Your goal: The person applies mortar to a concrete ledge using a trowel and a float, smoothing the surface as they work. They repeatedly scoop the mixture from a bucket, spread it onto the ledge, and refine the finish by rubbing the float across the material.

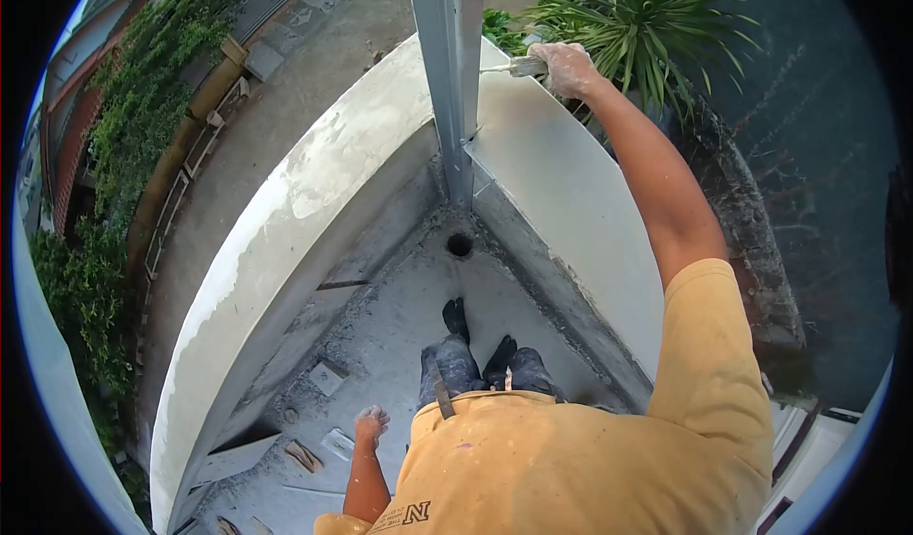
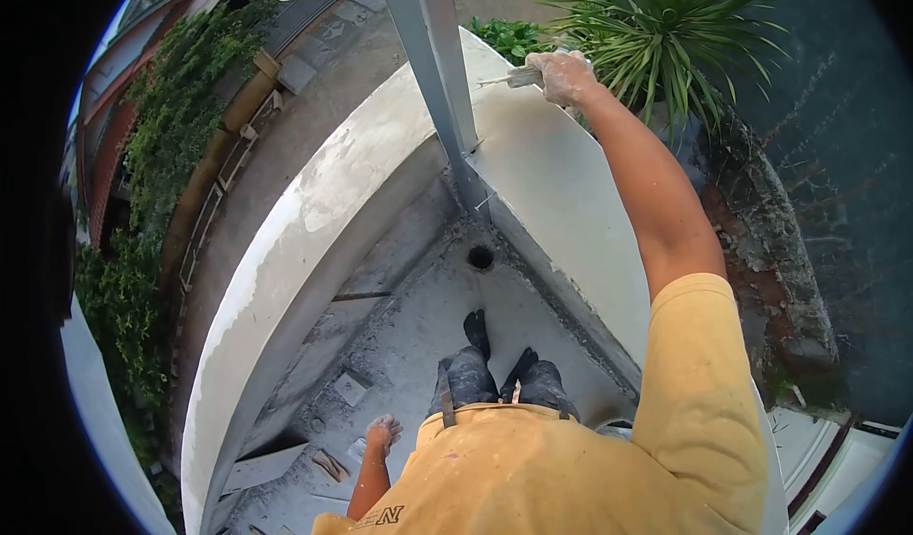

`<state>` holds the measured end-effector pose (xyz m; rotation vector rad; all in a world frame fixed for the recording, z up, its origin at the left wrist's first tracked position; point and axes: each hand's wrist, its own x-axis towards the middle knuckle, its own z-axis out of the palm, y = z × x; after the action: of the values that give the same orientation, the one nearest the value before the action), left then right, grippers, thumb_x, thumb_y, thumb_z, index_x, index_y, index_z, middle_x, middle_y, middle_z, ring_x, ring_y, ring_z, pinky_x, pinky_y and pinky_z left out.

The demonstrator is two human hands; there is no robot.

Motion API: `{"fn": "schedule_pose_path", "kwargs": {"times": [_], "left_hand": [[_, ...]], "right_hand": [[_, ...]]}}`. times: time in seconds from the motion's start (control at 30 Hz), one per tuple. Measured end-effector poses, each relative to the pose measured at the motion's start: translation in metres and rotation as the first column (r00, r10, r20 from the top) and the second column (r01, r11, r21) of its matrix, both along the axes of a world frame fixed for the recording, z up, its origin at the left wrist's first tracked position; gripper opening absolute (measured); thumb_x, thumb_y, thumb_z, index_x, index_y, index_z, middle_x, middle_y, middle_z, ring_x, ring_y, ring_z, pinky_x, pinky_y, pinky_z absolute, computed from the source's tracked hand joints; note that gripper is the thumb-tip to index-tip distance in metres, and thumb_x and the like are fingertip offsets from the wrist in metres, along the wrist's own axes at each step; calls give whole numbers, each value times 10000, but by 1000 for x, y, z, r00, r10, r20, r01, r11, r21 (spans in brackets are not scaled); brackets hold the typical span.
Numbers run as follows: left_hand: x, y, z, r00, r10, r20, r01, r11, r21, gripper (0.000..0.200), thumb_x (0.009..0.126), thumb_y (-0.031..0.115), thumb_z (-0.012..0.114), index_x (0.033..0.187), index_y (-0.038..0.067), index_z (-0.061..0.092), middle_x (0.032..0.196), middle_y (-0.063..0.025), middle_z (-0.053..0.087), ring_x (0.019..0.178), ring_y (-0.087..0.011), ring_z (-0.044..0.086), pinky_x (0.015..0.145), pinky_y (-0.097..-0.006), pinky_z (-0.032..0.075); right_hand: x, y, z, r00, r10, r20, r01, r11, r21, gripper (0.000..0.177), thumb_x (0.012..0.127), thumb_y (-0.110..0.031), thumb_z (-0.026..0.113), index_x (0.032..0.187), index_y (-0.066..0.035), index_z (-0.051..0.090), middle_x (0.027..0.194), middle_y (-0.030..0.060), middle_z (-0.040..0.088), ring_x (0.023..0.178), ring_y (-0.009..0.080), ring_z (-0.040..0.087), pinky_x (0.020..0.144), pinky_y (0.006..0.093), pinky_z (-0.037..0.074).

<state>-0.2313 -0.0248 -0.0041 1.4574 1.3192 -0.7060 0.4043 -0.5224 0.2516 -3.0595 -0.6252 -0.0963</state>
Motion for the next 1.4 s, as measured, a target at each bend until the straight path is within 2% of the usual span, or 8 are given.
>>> {"fn": "schedule_pose_path", "kwargs": {"times": [0.23,0.4,0.6,1.03,1.1,1.2,1.3,1.4], "left_hand": [[116,9,46,970,-44,239,30,998,61,353,922,291,606,1161,30,596,982,-82,662,844,-189,651,691,-311,496],[105,25,24,975,-47,219,38,998,46,331,926,279,602,1156,42,599,972,-69,662,827,-190,645,699,-316,494],[66,-12,-11,975,-204,85,205,979,-6,317,912,279,613,1117,37,603,922,-63,656,797,-179,637,652,-312,489],[3,-254,23,734,-514,445,606,791,-87,409,925,290,594,1213,1,572,1029,-95,659,885,-181,650,724,-292,507],[-11,-289,35,632,-564,531,698,712,-74,412,925,284,597,1210,-12,575,1021,-86,656,887,-176,647,735,-292,509],[-24,-348,81,421,-702,575,867,497,-28,424,921,282,612,1206,-29,578,1012,-78,648,909,-164,639,761,-280,506],[-42,-400,109,268,-709,652,963,222,-155,457,914,305,625,1219,-31,574,1011,-81,644,908,-155,615,791,-278,497],[-66,-443,158,55,-702,710,970,-131,-206,483,911,329,627,1218,-39,573,1004,-102,647,910,-153,598,790,-292,498]], "right_hand": [[83,56,-24,999,28,-20,-29,998,-51,469,769,-45,589,1205,-221,587,1144,54,650,1107,257,594,933,437,410],[18,-2,-17,985,28,-169,-41,996,-76,481,747,-12,601,1189,-201,600,1060,87,673,1030,287,623,856,400,470],[-183,-128,-16,993,94,-77,-91,995,37,353,653,22,652,973,-124,628,979,51,661,1027,254,593,906,387,402],[-715,-376,0,936,-338,-99,344,938,47,422,620,28,647,1020,-107,629,980,86,645,1010,293,564,967,405,373],[-782,-392,12,847,-511,-147,518,855,12,441,643,24,652,1066,-97,622,997,113,646,1006,321,573,963,412,394],[-841,-343,53,546,-809,-219,819,460,341,411,712,-12,678,1114,-43,598,1027,136,653,996,309,606,928,402,440],[-872,-272,77,403,-863,-304,776,146,614,381,772,-78,706,1120,17,585,1041,134,655,984,253,621,889,380,472],[-909,-234,19,530,-671,-518,469,-277,839,415,819,-69,673,1201,13,531,1107,108,618,1045,226,584,948,382,441]]}}
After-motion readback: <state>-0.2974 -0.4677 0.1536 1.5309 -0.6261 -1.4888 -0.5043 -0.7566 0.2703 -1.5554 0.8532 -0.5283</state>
